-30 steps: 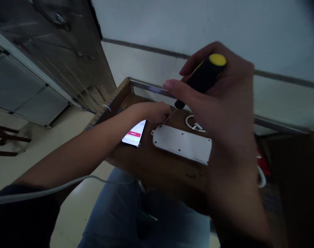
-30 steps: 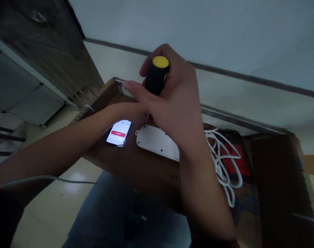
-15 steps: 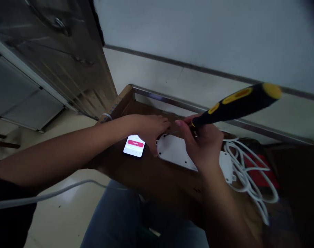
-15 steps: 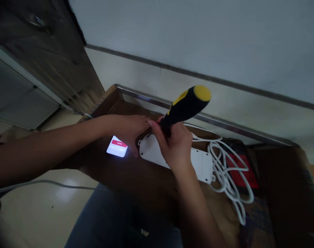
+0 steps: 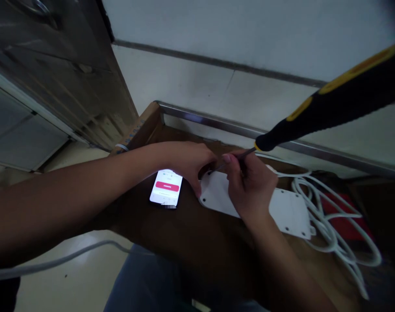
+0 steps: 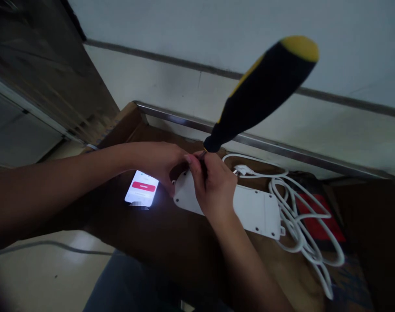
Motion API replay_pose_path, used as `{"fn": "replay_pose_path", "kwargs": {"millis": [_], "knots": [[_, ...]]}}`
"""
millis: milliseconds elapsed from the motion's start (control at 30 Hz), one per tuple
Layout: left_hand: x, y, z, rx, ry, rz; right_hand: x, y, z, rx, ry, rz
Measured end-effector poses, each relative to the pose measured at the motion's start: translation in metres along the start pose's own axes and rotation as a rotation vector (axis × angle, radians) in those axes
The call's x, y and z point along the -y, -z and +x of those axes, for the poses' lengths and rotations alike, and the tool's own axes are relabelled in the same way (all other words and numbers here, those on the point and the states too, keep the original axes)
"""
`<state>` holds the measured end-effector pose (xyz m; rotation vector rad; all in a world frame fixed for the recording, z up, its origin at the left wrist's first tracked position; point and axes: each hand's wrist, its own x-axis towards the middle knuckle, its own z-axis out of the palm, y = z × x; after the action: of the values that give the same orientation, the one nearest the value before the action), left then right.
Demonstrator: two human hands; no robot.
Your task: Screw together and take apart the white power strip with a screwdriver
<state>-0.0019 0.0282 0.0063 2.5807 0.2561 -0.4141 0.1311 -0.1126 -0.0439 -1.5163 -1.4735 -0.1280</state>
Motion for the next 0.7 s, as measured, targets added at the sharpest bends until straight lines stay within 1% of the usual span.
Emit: {"fn": "replay_pose_path", "kwargs": {"millis": [200, 400, 700], "knots": [[0.006, -0.002, 0.003, -0.030, -0.011, -0.071, -0.004, -0.010, -0.005, 0.091, 0.065, -0.002], [0.006, -0.002, 0.005, -0.026, -0.052, -0.075, -0.009, -0.012, -0.004, 0.080, 0.057, -0.037], [0.009, -0.002, 0.006, -0.018, -0.044, -0.092, -0.010, -0.010, -0.005, 0.108, 0.039, -0.068]]}}
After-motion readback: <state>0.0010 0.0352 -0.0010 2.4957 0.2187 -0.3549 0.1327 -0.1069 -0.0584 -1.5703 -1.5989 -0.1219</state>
